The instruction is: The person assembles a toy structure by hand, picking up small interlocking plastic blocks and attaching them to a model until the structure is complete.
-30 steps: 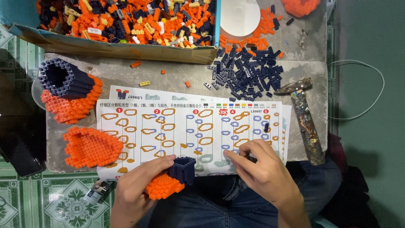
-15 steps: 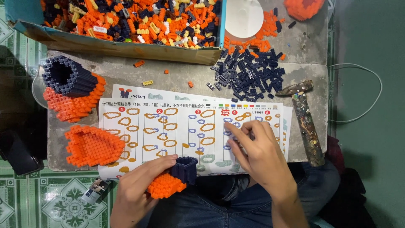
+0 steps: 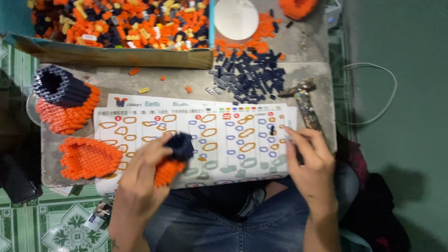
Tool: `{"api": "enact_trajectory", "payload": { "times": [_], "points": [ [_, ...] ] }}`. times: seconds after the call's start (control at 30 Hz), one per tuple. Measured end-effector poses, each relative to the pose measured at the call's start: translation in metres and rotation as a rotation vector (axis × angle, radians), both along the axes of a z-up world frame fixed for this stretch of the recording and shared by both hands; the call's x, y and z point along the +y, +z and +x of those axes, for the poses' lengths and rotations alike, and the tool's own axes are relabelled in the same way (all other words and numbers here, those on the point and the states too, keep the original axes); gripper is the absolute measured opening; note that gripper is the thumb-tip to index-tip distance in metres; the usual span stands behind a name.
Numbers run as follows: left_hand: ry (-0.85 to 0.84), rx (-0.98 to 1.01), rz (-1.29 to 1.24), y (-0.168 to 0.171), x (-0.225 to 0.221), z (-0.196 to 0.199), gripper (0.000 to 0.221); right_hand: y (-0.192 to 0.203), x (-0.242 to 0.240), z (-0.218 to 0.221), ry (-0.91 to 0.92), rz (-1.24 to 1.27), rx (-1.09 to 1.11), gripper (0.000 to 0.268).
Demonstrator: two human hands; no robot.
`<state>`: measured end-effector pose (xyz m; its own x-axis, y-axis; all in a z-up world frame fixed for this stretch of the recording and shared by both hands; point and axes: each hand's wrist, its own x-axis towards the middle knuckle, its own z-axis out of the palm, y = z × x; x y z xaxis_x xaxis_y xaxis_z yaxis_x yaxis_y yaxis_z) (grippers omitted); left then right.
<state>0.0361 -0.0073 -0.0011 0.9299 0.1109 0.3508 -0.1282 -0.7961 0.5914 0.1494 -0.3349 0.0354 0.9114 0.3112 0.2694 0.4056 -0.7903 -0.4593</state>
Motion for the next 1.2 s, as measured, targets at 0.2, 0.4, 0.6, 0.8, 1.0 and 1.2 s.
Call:
{"api": "enact_trajectory", "payload": {
  "times": [0.2,0.4,0.6,0.8,1.0,1.2],
  "points": [
    [-0.014,0.028,0.218,0.034,-0.003,0.037,0.063,-0.005,0.013,0.010,0.128,0.076,0.034,0.038],
    [-0.020,0.134,0.203,0.030,0.002,0.025,0.060,-0.016,0.014,0.018,0.134,0.141,0.021,0.030],
    [0.016,0.098,0.246,0.041,-0.009,0.024,0.029,-0.021,0.011,0.014,0.091,0.229,-0.069,0.031],
    [0.054,0.009,0.265,0.054,-0.051,0.044,0.025,-0.025,0.001,0.011,0.041,0.405,-0.064,0.029],
    [0.106,0.035,0.596,0.024,-0.076,0.110,0.038,-0.043,-0.007,0.017,0.062,0.476,-0.154,0.029],
    [0.211,-0.005,0.826,-0.026,-0.063,0.168,0.013,-0.037,-0.011,0.021,0.073,0.541,-0.132,0.024]
  ]
}}
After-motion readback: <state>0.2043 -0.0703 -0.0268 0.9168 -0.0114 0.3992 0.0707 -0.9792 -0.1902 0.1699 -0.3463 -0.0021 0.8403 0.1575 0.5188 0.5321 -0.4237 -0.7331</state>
